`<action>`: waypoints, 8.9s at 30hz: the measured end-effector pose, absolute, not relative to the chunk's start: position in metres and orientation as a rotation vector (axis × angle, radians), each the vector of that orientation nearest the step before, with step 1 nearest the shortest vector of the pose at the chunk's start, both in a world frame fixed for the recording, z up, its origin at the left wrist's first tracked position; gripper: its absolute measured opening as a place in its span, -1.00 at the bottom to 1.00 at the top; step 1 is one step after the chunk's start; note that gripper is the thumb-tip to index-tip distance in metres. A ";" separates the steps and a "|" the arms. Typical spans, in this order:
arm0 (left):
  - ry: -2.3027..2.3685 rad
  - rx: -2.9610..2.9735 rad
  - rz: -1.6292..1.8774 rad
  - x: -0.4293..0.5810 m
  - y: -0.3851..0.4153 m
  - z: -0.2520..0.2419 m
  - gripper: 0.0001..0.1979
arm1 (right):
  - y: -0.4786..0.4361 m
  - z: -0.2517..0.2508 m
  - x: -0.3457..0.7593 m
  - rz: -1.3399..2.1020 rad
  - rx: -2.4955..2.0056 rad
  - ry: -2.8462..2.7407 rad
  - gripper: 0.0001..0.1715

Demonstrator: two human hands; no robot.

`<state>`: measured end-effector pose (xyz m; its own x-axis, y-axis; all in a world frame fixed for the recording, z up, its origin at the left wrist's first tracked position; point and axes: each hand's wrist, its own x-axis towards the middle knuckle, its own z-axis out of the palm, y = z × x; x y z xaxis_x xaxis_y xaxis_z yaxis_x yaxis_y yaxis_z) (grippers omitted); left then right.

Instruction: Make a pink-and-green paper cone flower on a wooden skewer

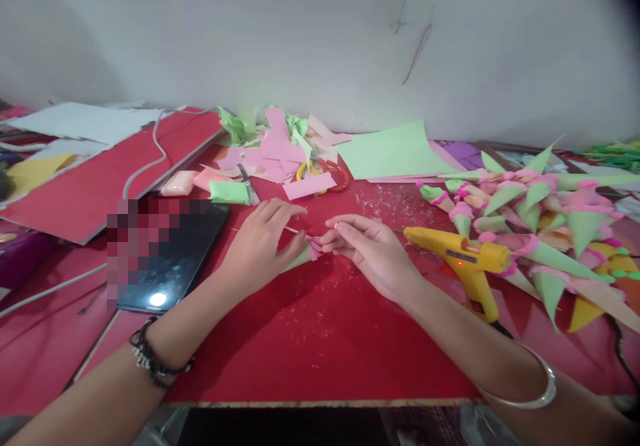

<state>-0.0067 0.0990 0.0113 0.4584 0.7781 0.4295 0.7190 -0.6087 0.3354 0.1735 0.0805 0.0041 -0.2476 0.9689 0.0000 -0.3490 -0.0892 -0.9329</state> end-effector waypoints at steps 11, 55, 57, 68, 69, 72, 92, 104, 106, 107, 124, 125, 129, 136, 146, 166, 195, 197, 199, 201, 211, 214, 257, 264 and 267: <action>1.269 2.631 0.648 -0.006 0.096 0.012 -0.69 | 0.079 0.006 0.172 1.543 -0.881 -1.106 -0.89; 1.104 2.621 0.439 0.000 0.095 -0.001 -0.78 | 0.078 0.004 0.172 0.821 -1.106 -1.904 -0.94; 1.098 2.619 0.440 0.000 0.095 -0.001 -0.78 | 0.078 0.002 0.172 0.798 -1.110 -1.923 -0.93; 1.104 2.618 0.412 0.001 0.095 0.001 -0.79 | 0.080 0.002 0.171 0.809 -1.167 -1.908 -0.94; 1.109 2.621 0.410 0.001 0.095 0.001 -0.79 | 0.080 0.003 0.171 0.810 -1.171 -1.910 -0.94; 1.113 2.628 0.411 0.001 0.095 0.001 -0.79 | 0.080 0.002 0.170 0.831 -1.161 -1.901 -0.96; 1.230 2.673 0.592 -0.005 0.095 0.010 -0.66 | 0.073 0.006 0.170 0.725 -1.179 -1.780 -0.92; 1.854 2.577 0.653 -0.025 0.113 -0.003 -0.49 | 0.072 0.006 0.169 0.823 -1.097 -1.726 -0.90; 1.879 2.560 0.603 -0.027 0.116 -0.005 -0.53 | 0.072 0.006 0.169 0.842 -1.091 -1.719 -0.91; 1.870 2.565 0.546 -0.028 0.117 -0.005 -0.60 | 0.072 0.005 0.169 0.853 -1.089 -1.717 -0.91; 1.076 2.453 0.466 -0.014 0.104 0.008 -0.74 | 0.072 0.004 0.169 0.915 -1.108 -1.748 -0.89; 1.102 2.455 0.456 -0.014 0.103 0.008 -0.72 | 0.072 0.004 0.169 0.918 -1.109 -1.753 -0.89; 1.224 2.458 0.493 -0.015 0.104 0.006 -0.70 | 0.071 0.004 0.169 0.931 -1.115 -1.752 -0.89; 1.547 2.408 0.574 -0.012 0.105 0.001 -0.56 | 0.072 0.003 0.169 0.896 -1.116 -1.769 -0.89; 1.506 2.362 0.634 -0.010 0.104 0.003 -0.55 | 0.071 0.002 0.170 0.912 -1.114 -1.778 -0.89; 1.063 2.653 0.884 -0.009 0.095 0.009 -0.50 | 0.074 0.009 0.172 0.864 -1.071 -1.928 -0.85; 1.066 2.786 0.916 -0.010 0.094 0.010 -0.51 | 0.079 0.004 0.174 1.699 -0.823 -1.115 -0.77; 1.111 2.777 0.904 -0.009 0.095 0.011 -0.49 | 0.081 0.003 0.174 1.671 -0.841 -1.062 -0.75; 1.214 2.747 0.886 -0.009 0.097 0.011 -0.48 | 0.081 0.003 0.174 1.657 -0.855 -1.050 -0.75; 1.375 2.697 0.844 -0.011 0.100 0.009 -0.48 | 0.080 0.003 0.174 1.662 -0.862 -1.056 -0.77; 1.517 2.717 0.669 -0.014 0.103 -0.001 -0.65 | 0.078 0.006 0.171 1.678 -0.835 -1.041 -0.89; 1.209 2.730 0.659 -0.009 0.100 0.005 -0.69 | 0.079 0.006 0.171 1.675 -0.843 -1.015 -0.86; 1.186 2.436 0.307 -0.005 0.095 0.008 -0.62 | 0.078 0.006 0.174 1.563 -0.865 -1.162 -0.86; 1.186 2.455 0.328 -0.004 0.095 0.007 -0.63 | 0.078 0.005 0.171 1.584 -0.886 -1.143 -0.89; 1.181 2.468 0.325 -0.004 0.095 0.007 -0.63 | 0.080 0.001 0.174 1.516 -0.905 -1.164 -0.84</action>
